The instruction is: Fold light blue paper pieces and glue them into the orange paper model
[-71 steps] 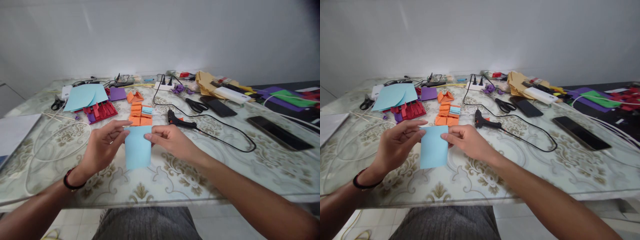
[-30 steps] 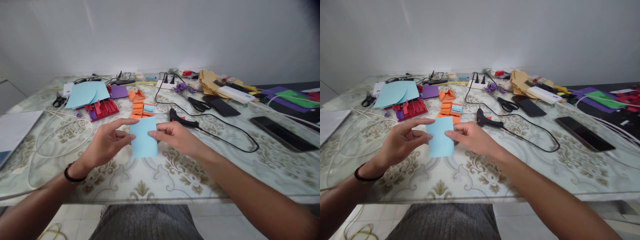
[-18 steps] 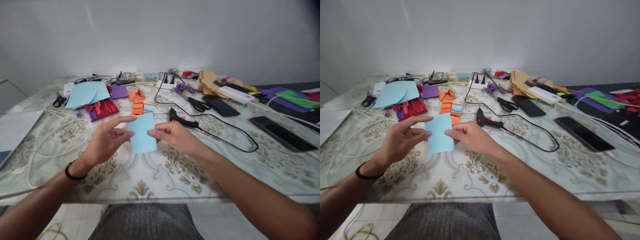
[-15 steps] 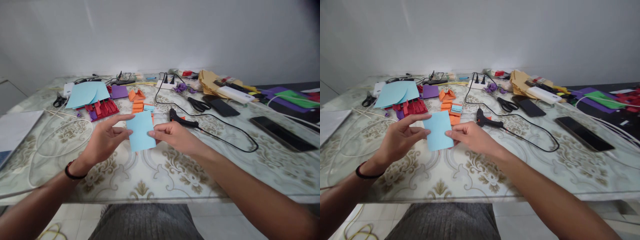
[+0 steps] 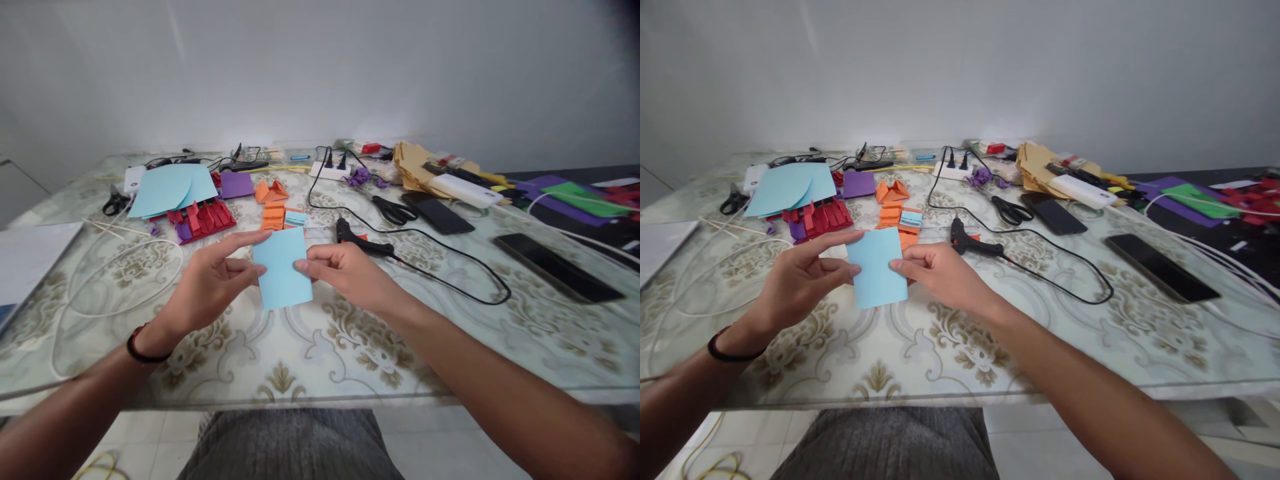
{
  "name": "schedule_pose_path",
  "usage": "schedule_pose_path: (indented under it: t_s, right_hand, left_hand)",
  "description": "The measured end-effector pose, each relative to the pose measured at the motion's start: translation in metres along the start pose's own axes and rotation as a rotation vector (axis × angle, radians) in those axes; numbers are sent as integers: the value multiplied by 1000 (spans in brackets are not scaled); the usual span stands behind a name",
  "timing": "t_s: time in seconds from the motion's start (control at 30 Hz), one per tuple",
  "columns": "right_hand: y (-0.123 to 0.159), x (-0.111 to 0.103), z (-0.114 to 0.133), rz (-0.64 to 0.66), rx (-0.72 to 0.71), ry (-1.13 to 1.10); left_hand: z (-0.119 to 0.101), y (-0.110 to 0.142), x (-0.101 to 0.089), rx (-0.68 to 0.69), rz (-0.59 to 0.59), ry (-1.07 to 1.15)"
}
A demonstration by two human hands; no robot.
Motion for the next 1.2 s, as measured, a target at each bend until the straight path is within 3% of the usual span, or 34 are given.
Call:
schedule_pose_path:
  t_s: [0.27, 0.53, 0.83, 1.03, 1.2]
  right_hand:
    - [0, 3, -3, 36, -15, 51]
    - [3, 5, -5, 58, -6, 117]
    - [4, 6, -1, 24, -13, 100]
    - [5, 3, 2, -10, -36, 128]
    - [7, 9, 1, 51, -41, 182]
  left_hand:
    - [0, -2, -1, -11, -40, 25]
    - [-1, -2, -3, -11, -36, -112]
    - [-2, -3, -3, -63, 41, -184]
    - [3, 0, 6, -83, 222, -153]
    - [1, 0, 10, -14, 266, -347]
Point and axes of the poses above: each hand's wrist, its own y-axis away from the middle knuckle, its own x-axis out of the palm, z = x × y, the point moved 5 cm from there along -y, towards the middle knuckle, and after that the axes turned 6 degrees about -y, right-handed, at the moved point
